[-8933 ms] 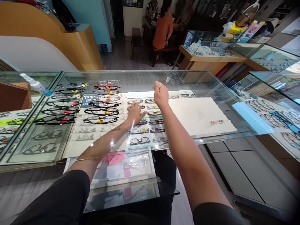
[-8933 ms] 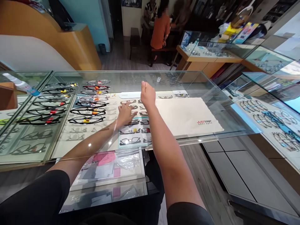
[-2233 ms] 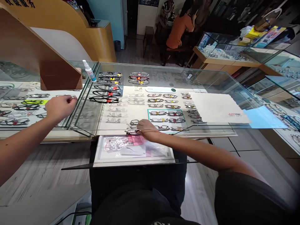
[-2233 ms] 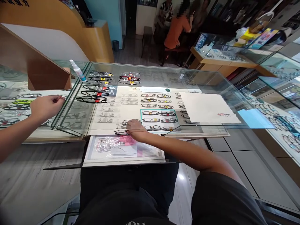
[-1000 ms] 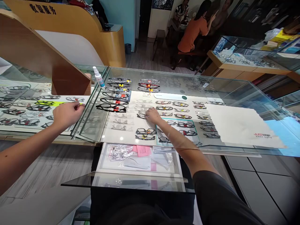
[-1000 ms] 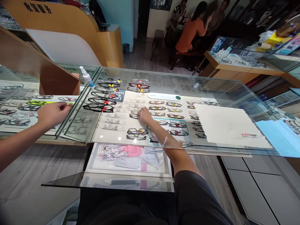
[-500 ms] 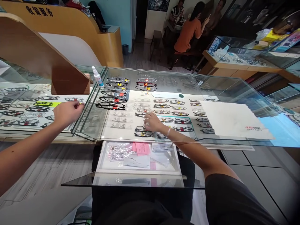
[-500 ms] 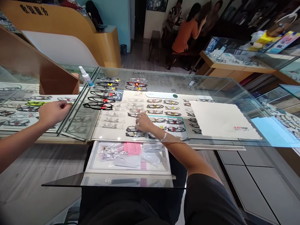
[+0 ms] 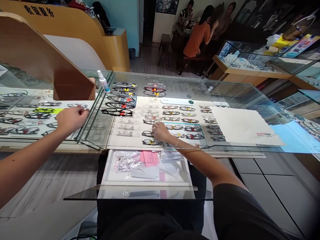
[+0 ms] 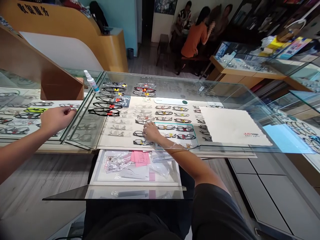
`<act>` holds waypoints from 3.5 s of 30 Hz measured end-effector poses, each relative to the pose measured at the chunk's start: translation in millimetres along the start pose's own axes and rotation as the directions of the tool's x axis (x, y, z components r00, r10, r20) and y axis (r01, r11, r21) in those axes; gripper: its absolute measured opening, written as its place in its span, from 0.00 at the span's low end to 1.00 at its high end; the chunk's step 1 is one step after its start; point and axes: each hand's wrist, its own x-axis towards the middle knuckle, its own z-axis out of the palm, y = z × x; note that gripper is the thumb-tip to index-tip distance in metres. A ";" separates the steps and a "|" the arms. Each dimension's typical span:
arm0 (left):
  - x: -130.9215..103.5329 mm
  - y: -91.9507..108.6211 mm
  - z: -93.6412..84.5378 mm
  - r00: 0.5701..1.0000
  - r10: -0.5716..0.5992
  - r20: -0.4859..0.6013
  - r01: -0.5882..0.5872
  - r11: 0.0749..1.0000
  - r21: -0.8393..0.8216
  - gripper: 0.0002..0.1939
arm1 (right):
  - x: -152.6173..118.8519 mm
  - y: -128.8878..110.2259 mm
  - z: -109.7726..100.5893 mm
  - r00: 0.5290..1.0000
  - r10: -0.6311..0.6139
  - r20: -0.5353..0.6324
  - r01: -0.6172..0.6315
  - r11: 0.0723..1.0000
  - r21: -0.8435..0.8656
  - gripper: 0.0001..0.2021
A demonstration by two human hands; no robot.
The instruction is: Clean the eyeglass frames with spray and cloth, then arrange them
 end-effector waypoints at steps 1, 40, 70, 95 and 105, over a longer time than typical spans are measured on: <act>0.2 -0.1 0.1 1.000 -0.001 0.001 0.001 1.000 0.000 0.26 | 0.9 0.1 0.6 1.000 0.010 -0.002 -0.010 1.000 -0.004 0.11; -8.4 11.3 -11.9 0.998 -0.047 0.031 0.048 0.998 -0.030 0.23 | 28.5 2.4 -3.9 0.998 0.066 -0.004 -0.066 0.998 -0.024 0.22; -7.1 8.9 -10.9 1.000 -0.013 0.021 0.013 1.000 0.007 0.25 | 43.5 -23.1 -41.4 0.983 0.174 -0.061 -0.175 0.984 -0.017 0.23; -4.1 4.4 -7.0 1.000 0.015 0.019 -0.014 0.999 -0.039 0.22 | 119.0 46.5 -233.3 0.981 0.086 -0.176 -0.109 0.986 -0.123 0.28; -9.6 -5.2 3.5 0.963 0.150 -0.226 -0.210 0.939 -0.272 0.14 | 137.7 43.1 -241.3 0.977 0.203 -0.070 -0.210 0.971 -0.113 0.10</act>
